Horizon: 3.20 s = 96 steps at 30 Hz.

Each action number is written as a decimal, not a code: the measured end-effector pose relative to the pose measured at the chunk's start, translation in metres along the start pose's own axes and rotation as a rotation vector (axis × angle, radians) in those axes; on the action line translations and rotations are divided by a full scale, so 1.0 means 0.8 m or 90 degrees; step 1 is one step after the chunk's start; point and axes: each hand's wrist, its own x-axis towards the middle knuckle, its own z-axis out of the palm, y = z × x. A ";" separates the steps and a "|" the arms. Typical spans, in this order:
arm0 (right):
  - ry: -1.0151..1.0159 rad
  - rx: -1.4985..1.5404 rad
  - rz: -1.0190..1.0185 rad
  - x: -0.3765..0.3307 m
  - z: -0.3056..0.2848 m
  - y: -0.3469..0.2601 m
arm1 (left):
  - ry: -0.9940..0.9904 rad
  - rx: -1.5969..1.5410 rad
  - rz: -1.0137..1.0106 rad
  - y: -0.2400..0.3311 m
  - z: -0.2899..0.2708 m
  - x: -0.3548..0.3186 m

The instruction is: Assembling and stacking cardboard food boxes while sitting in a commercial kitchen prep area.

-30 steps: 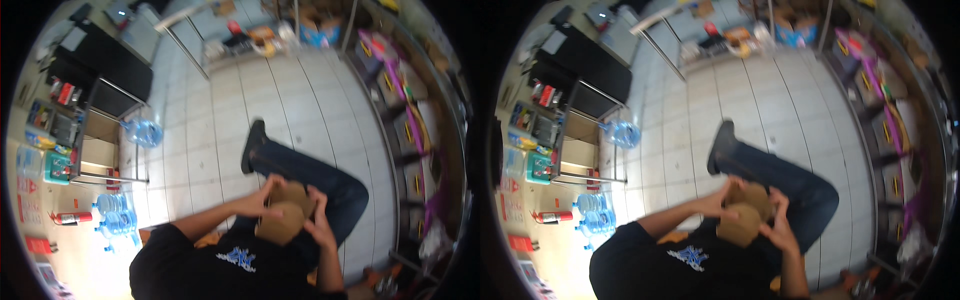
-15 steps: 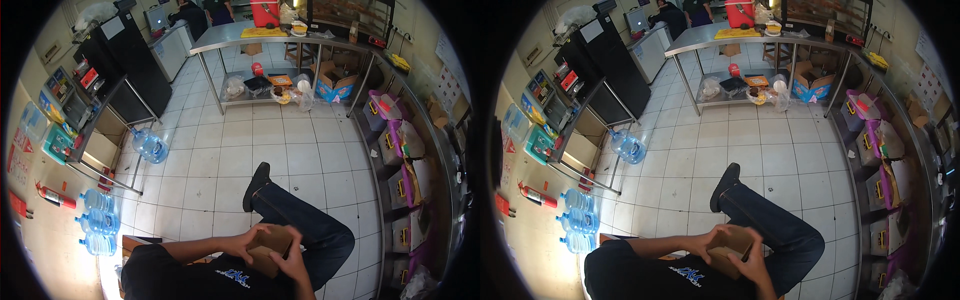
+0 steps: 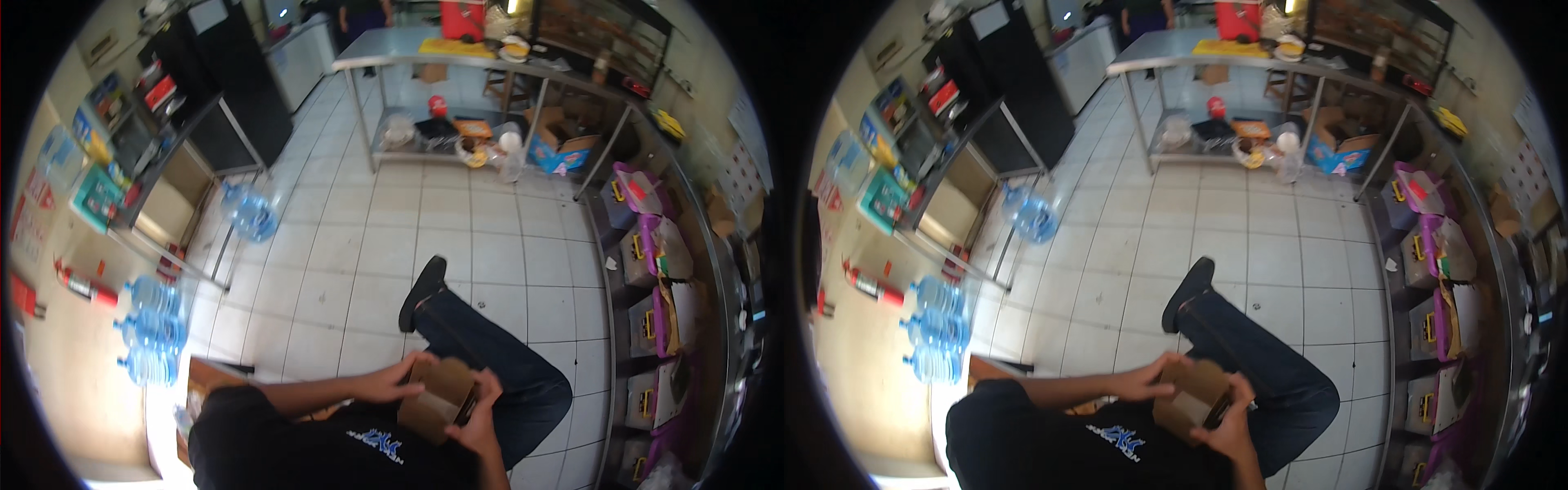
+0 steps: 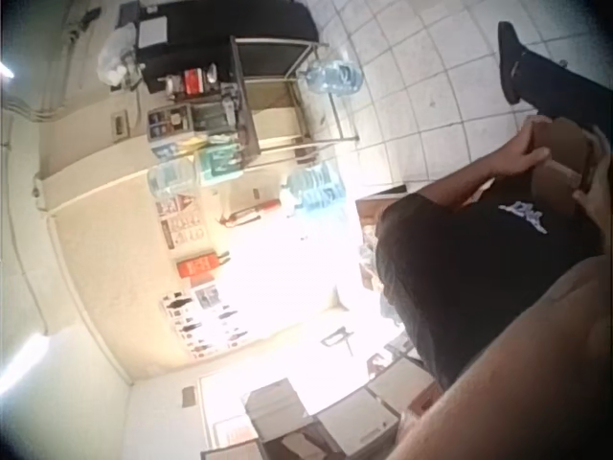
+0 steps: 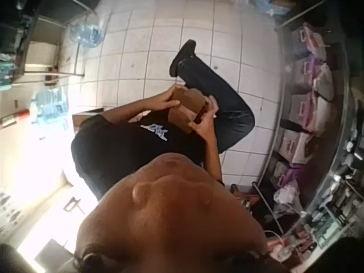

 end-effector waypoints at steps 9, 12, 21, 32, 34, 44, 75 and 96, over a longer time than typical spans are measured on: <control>-0.041 -0.015 0.174 0.000 -0.024 0.003 | 0.666 0.384 -0.369 -0.023 -0.071 -0.253; -0.072 0.015 0.240 0.004 -0.030 -0.001 | 0.884 0.741 -0.524 -0.095 -0.136 -0.579; -0.052 0.041 0.295 -0.023 -0.052 0.004 | 0.597 0.451 -1.099 -0.111 -0.067 -0.613; -0.002 0.046 0.270 -0.039 -0.044 -0.005 | 0.848 0.826 -0.822 -0.118 -0.124 -0.482; 0.145 0.297 0.370 -0.071 -0.063 0.032 | 0.801 0.716 -0.447 -0.063 -0.149 -0.388; 0.454 0.767 0.120 0.009 -0.002 -0.030 | 0.122 0.586 0.139 0.099 0.035 -0.024; 0.608 0.433 0.278 -0.125 -0.090 -0.021 | -0.125 -0.079 -0.179 0.014 0.054 0.077; 0.070 -0.091 0.228 -0.043 -0.035 -0.050 | -0.090 -0.005 -0.067 0.017 0.006 0.053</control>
